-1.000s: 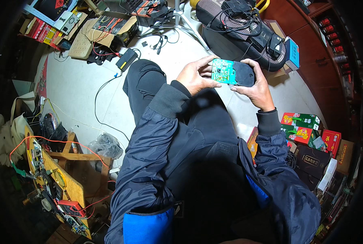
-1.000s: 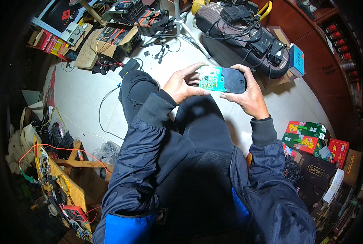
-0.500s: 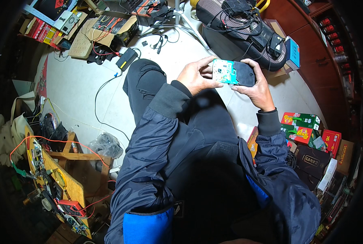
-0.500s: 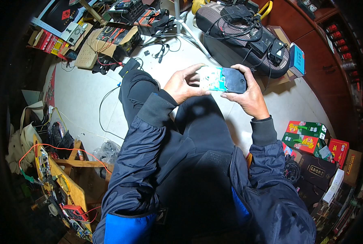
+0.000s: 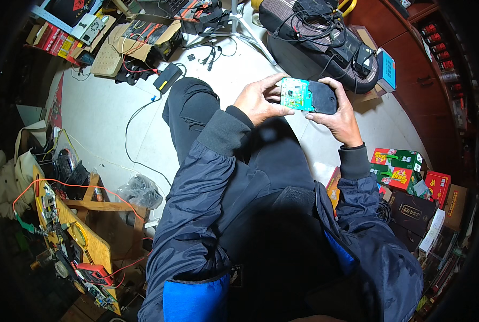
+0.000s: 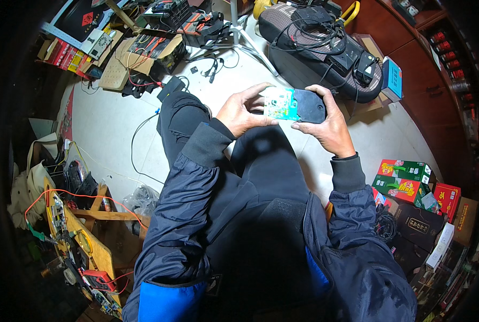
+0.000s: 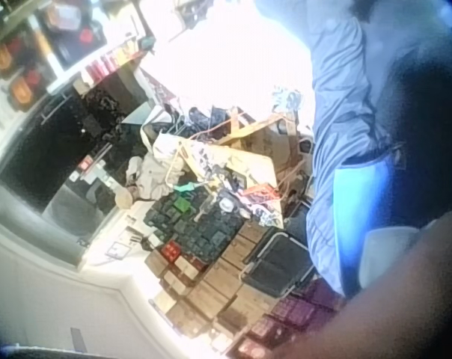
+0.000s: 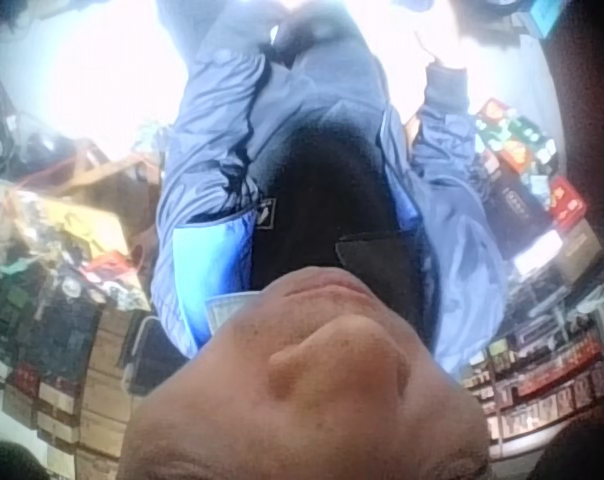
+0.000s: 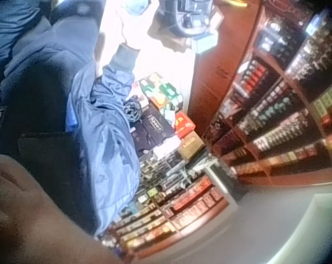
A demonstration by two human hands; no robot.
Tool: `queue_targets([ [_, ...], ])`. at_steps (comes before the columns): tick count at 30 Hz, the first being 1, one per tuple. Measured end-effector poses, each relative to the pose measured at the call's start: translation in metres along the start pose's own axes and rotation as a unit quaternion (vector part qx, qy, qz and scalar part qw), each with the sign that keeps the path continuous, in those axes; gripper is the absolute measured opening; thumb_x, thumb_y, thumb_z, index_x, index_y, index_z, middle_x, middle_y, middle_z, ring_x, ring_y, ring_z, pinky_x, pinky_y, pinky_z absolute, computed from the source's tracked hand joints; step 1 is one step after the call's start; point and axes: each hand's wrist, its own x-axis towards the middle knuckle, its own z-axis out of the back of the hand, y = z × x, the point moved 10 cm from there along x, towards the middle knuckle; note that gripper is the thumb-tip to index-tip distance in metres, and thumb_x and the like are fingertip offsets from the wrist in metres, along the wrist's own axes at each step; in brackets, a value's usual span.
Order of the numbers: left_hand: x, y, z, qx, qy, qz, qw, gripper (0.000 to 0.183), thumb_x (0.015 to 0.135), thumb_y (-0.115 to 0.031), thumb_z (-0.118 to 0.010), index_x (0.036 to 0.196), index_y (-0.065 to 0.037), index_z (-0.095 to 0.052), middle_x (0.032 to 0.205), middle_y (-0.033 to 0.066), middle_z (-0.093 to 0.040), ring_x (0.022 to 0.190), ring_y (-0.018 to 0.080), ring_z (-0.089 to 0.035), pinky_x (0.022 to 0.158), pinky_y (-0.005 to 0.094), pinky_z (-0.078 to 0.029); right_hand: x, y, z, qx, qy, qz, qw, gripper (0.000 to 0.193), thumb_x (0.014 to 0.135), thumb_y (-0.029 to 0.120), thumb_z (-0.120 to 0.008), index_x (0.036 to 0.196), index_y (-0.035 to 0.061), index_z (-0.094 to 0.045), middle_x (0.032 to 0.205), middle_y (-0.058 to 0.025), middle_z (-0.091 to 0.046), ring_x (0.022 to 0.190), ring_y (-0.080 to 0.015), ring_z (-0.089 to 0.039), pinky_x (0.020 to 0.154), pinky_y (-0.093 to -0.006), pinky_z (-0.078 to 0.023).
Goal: The person sits on the floor and inspects a small circuit board, then reaches into a cardboard box to retrieve a black power adapter. They examine the adapter from multiple angles, turning it over in their hands.
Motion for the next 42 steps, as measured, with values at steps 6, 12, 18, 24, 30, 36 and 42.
queue_targets([
  [6,0.0000,0.0000,0.0001,0.000,0.000,-0.006,1.000,0.095,0.078,-0.006,-0.094,0.157,0.005,-0.042,0.140,0.0211,-0.065,0.130,0.0252,-0.062,0.115,0.0389,-0.048,0.0005,-0.0007,-0.0005,0.006,-0.003,-0.003,1.000,0.079,0.067,0.018,-0.096,0.136,0.0080,-0.059,0.126,-0.0061,-0.063,0.120,-0.0198,-0.060,0.108,-0.0351,-0.048],
  [12,0.0008,0.0004,0.0000,0.000,0.002,-0.011,1.000,0.094,0.078,-0.005,-0.093,0.157,0.005,-0.042,0.140,0.0205,-0.064,0.130,0.0251,-0.062,0.114,0.0390,-0.049,0.0013,-0.0010,-0.0005,0.011,-0.002,-0.006,1.000,0.078,0.067,0.018,-0.095,0.136,0.0078,-0.059,0.126,-0.0059,-0.063,0.119,-0.0197,-0.060,0.108,-0.0351,-0.048],
  [18,-0.0001,-0.0010,-0.0007,0.002,0.006,-0.005,1.000,0.094,0.078,-0.006,-0.093,0.157,0.005,-0.043,0.136,0.0213,-0.067,0.127,0.0248,-0.064,0.114,0.0389,-0.049,0.0009,-0.0012,-0.0005,0.013,0.001,-0.007,1.000,0.078,0.068,0.018,-0.094,0.136,0.0080,-0.058,0.124,-0.0059,-0.064,0.118,-0.0197,-0.061,0.107,-0.0349,-0.047],
  [24,-0.0011,-0.0007,0.0006,0.010,-0.006,0.004,1.000,0.096,0.077,-0.011,-0.095,0.157,0.005,-0.044,0.137,0.0213,-0.066,0.127,0.0255,-0.063,0.114,0.0395,-0.048,0.0000,-0.0002,-0.0003,0.017,-0.003,-0.005,1.000,0.078,0.068,0.016,-0.094,0.137,0.0085,-0.058,0.125,-0.0058,-0.064,0.119,-0.0198,-0.060,0.108,-0.0347,-0.047],
  [30,-0.0006,-0.0013,0.0015,0.018,-0.007,0.005,1.000,0.099,0.076,-0.014,-0.097,0.157,0.005,-0.044,0.141,0.0208,-0.064,0.130,0.0269,-0.061,0.116,0.0408,-0.046,0.0000,0.0022,0.0001,0.013,-0.006,0.003,1.000,0.078,0.068,0.014,-0.094,0.138,0.0092,-0.058,0.126,-0.0057,-0.063,0.120,-0.0200,-0.060,0.108,-0.0348,-0.046],
  [36,-0.0013,-0.0018,0.0012,0.012,-0.008,0.008,1.000,0.098,0.077,-0.013,-0.095,0.157,0.006,-0.043,0.140,0.0207,-0.064,0.131,0.0267,-0.060,0.115,0.0411,-0.046,-0.0003,0.0052,0.0004,0.006,-0.008,0.009,1.000,0.079,0.068,0.014,-0.094,0.138,0.0096,-0.058,0.126,-0.0058,-0.064,0.120,-0.0199,-0.060,0.108,-0.0350,-0.046],
  [42,-0.0015,-0.0016,-0.0017,-0.027,0.011,0.014,0.999,0.095,0.080,-0.005,-0.091,0.159,0.006,-0.039,0.139,0.0226,-0.065,0.130,0.0265,-0.061,0.114,0.0397,-0.048,0.0014,0.0059,0.0012,-0.004,-0.001,0.003,1.000,0.077,0.067,0.017,-0.094,0.135,0.0080,-0.059,0.123,-0.0056,-0.064,0.117,-0.0190,-0.061,0.107,-0.0343,-0.047],
])
